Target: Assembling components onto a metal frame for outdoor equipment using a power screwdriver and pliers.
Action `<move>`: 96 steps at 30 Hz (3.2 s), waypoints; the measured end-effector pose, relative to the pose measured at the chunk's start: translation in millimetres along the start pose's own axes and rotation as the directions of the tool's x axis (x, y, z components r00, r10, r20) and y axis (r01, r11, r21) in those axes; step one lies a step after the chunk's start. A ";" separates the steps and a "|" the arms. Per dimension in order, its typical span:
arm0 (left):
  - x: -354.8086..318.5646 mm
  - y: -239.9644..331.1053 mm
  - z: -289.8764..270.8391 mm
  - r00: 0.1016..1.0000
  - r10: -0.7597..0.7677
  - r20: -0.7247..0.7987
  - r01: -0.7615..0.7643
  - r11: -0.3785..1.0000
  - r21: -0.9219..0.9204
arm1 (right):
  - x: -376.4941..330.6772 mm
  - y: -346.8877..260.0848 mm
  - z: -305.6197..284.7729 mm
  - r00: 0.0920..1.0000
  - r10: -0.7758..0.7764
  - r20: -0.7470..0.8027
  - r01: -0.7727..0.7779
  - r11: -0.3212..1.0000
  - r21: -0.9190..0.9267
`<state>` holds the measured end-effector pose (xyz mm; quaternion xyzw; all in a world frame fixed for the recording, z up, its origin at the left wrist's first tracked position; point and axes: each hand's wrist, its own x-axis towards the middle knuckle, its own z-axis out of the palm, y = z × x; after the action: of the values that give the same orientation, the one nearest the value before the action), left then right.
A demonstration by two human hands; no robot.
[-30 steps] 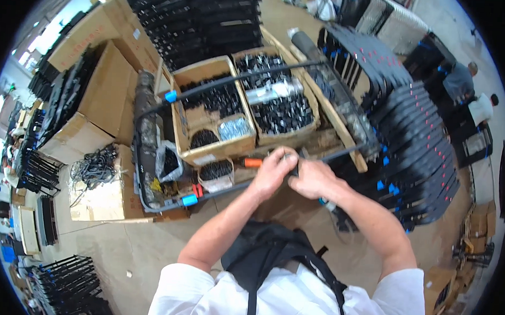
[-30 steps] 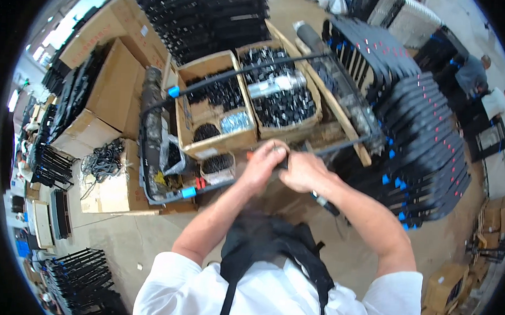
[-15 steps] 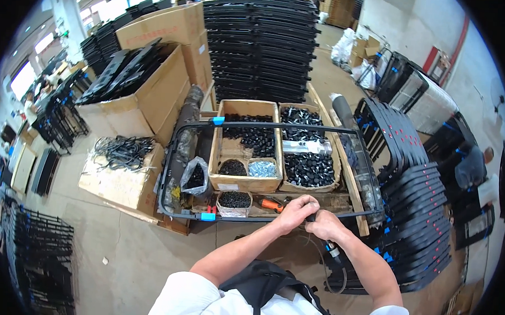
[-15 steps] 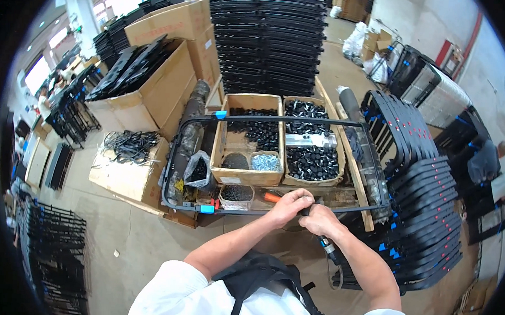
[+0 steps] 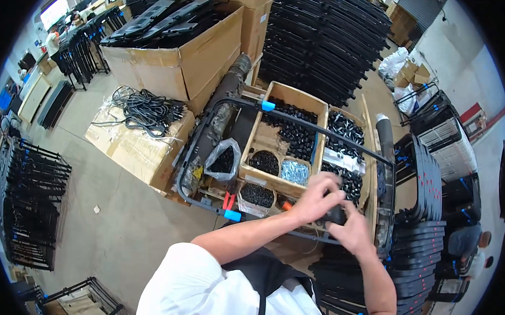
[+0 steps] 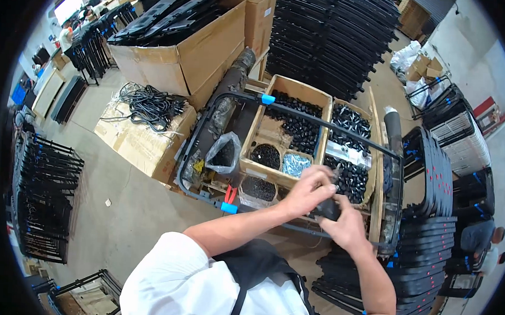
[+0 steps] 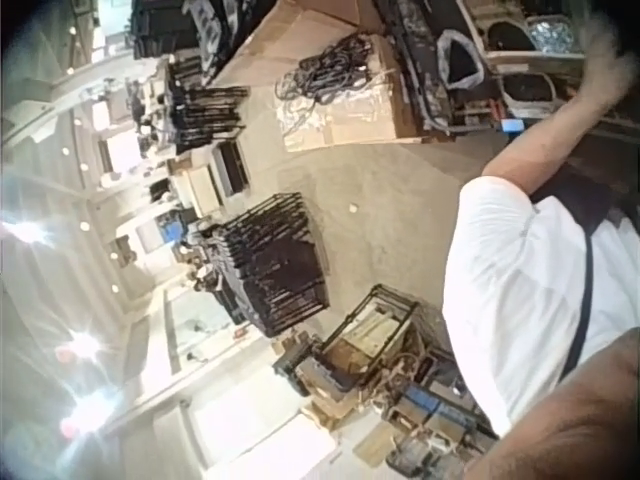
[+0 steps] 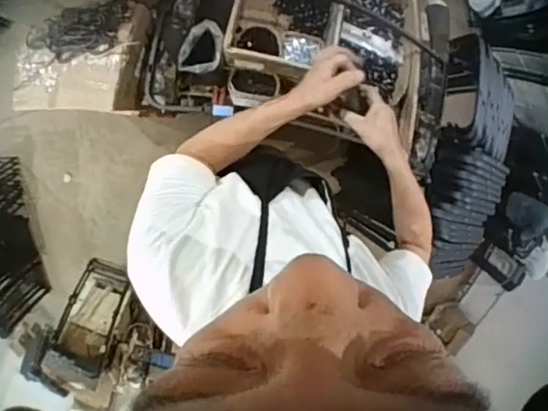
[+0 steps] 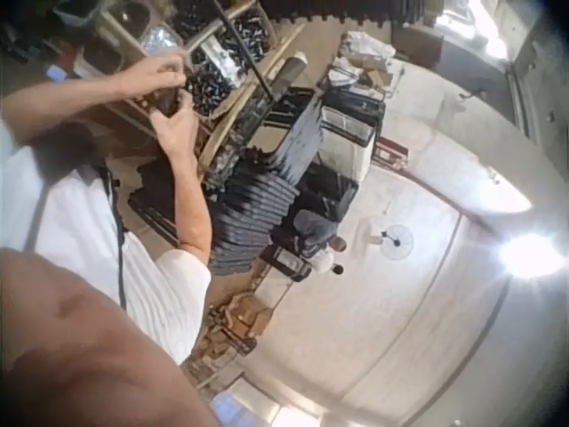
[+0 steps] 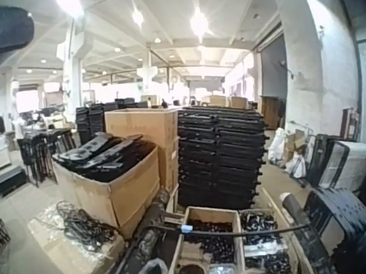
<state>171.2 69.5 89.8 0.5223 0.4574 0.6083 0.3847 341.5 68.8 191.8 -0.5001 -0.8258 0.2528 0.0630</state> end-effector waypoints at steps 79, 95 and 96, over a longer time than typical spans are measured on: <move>139.1 -180.6 -262.1 0.660 -0.574 -0.485 0.750 0.538 0.384 | 330.4 -64.1 241.6 0.966 -0.229 0.117 0.236 0.971 -0.048; 126.2 -187.6 -266.1 0.709 -0.503 -0.495 0.705 0.534 0.468 | 318.0 -67.2 251.4 0.941 -0.335 0.053 0.338 0.940 -0.048; 126.0 -186.5 -264.7 0.711 -0.500 -0.495 0.703 0.535 0.469 | 317.0 -65.3 252.2 0.941 -0.332 0.061 0.334 0.942 -0.040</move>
<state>-111.8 201.0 -62.7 0.3269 0.8378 0.3178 0.3004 43.7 227.1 -42.0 -0.3479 -0.9059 0.2311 0.0704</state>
